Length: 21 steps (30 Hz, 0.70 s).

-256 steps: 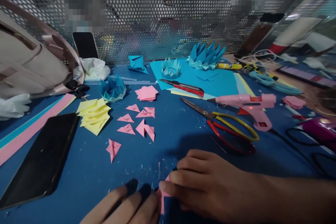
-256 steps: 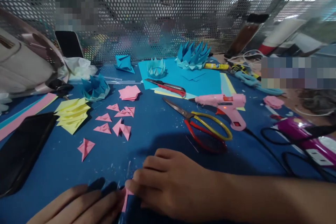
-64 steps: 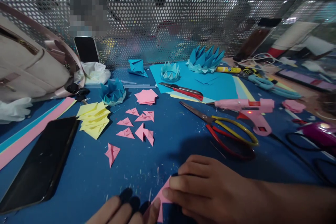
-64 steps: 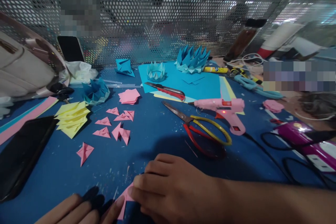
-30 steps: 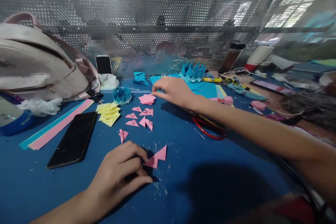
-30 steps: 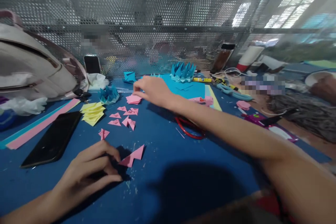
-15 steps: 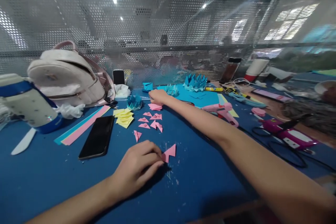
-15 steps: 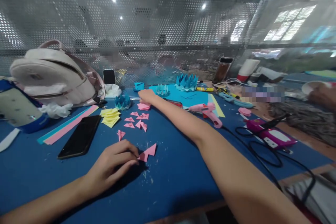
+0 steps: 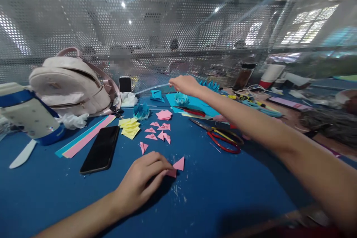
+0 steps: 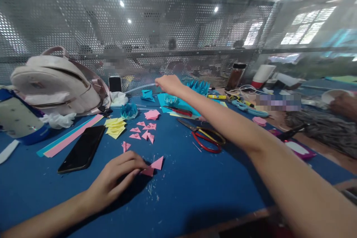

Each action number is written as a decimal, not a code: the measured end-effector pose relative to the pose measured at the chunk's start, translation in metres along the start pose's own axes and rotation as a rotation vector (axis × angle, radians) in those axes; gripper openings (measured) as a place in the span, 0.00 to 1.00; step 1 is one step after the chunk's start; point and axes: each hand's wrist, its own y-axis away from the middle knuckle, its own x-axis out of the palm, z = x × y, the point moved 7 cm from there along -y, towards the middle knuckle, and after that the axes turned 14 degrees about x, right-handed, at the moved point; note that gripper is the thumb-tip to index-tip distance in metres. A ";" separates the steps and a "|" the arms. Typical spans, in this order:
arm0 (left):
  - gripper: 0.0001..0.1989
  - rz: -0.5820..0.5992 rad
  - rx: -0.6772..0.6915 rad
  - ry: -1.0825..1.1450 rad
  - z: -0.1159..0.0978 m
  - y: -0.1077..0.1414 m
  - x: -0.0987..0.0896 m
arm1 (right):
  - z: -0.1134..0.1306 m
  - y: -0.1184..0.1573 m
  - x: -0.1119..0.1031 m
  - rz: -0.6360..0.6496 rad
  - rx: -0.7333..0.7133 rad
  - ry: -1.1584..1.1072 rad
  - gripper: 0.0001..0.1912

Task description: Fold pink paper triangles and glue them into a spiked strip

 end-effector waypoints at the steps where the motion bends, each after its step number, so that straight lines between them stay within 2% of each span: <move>1: 0.15 -0.002 0.005 -0.031 0.000 0.000 -0.002 | -0.006 0.009 -0.010 -0.018 -0.002 -0.014 0.14; 4: 0.19 -0.008 0.056 -0.275 -0.002 -0.005 -0.013 | -0.022 0.042 -0.035 -0.054 -0.033 -0.055 0.14; 6: 0.25 -0.063 0.096 -0.512 -0.005 -0.013 -0.029 | -0.028 0.068 -0.049 -0.054 -0.084 -0.097 0.15; 9: 0.30 -0.180 0.117 -0.790 -0.008 -0.028 -0.054 | -0.027 0.110 -0.064 0.049 -0.233 -0.183 0.14; 11: 0.30 -0.150 0.098 -0.837 -0.005 -0.039 -0.061 | -0.026 0.135 -0.072 0.145 -0.324 -0.286 0.16; 13: 0.21 -0.095 0.077 -0.778 -0.001 -0.049 -0.061 | -0.026 0.154 -0.077 0.227 -0.371 -0.417 0.18; 15: 0.13 -0.063 0.118 -0.748 -0.004 -0.055 -0.054 | -0.027 0.166 -0.076 0.276 -0.374 -0.467 0.17; 18: 0.16 -0.010 0.182 -0.749 -0.011 -0.062 -0.036 | -0.022 0.180 -0.061 0.327 -0.354 -0.425 0.15; 21: 0.23 0.097 0.161 -0.723 -0.011 -0.066 -0.014 | -0.004 0.195 -0.043 0.354 -0.378 -0.418 0.16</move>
